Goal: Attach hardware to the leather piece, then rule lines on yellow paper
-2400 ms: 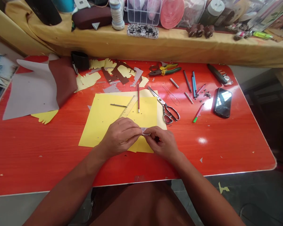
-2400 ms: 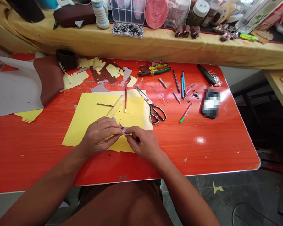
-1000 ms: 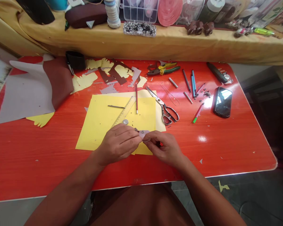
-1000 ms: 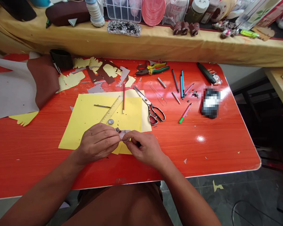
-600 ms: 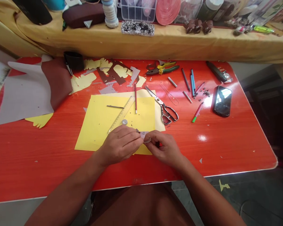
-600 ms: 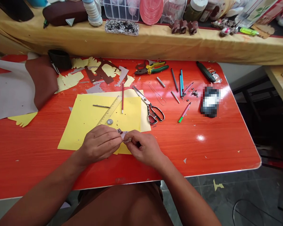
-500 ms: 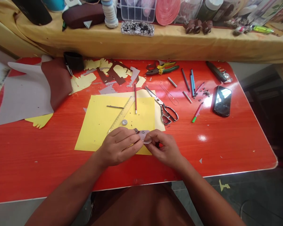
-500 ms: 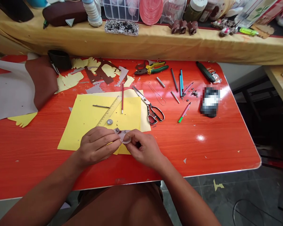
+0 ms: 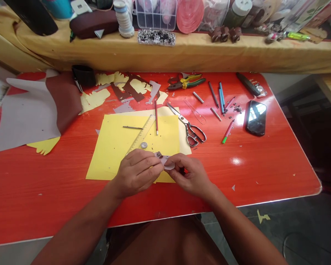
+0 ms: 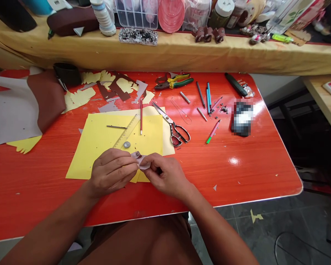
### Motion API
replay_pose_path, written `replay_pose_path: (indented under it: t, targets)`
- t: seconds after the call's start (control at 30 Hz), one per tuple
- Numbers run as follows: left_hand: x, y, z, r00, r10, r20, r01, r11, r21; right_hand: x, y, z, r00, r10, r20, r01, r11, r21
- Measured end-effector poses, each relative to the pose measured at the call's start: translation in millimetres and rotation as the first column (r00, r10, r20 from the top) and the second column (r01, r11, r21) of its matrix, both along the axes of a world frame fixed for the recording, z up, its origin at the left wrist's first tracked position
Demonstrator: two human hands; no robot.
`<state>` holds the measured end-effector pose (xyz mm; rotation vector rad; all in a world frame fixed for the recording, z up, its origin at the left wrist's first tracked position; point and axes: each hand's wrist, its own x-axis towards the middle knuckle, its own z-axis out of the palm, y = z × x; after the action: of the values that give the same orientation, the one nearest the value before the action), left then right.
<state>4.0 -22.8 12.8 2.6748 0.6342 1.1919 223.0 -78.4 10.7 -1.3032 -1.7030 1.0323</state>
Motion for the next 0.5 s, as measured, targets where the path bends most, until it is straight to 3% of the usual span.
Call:
replay_pose_path:
  t: [0.07,0.13,0.27,0.33,0.5]
  targets:
    - [4,0,1.4,0.998,-0.006,0.057,0.014,0.988,-0.152,0,0,1.0,1.000,-0.005,-0.020,0.004,1.000,-0.020]
    - [8,1,2.6,0.992,-0.012,0.126,0.057,0.929,-0.366,0,1,2.7,0.998,-0.016,-0.055,0.013,0.998,-0.057]
    - [12,-2,2.7,0.979,0.031,0.200,0.123,0.695,-0.709,-1,2,6.1,0.986,-0.037,-0.160,0.010,0.986,-0.165]
    - [12,-3,2.0,0.976,0.067,0.206,0.122,0.613,-0.780,-1,3,6.1,0.979,-0.043,-0.199,-0.002,0.975,-0.221]
    - [11,-4,3.7,0.977,0.135,0.162,0.079,0.480,-0.874,-2,4,0.6,0.973,-0.074,-0.219,0.008,0.958,-0.285]
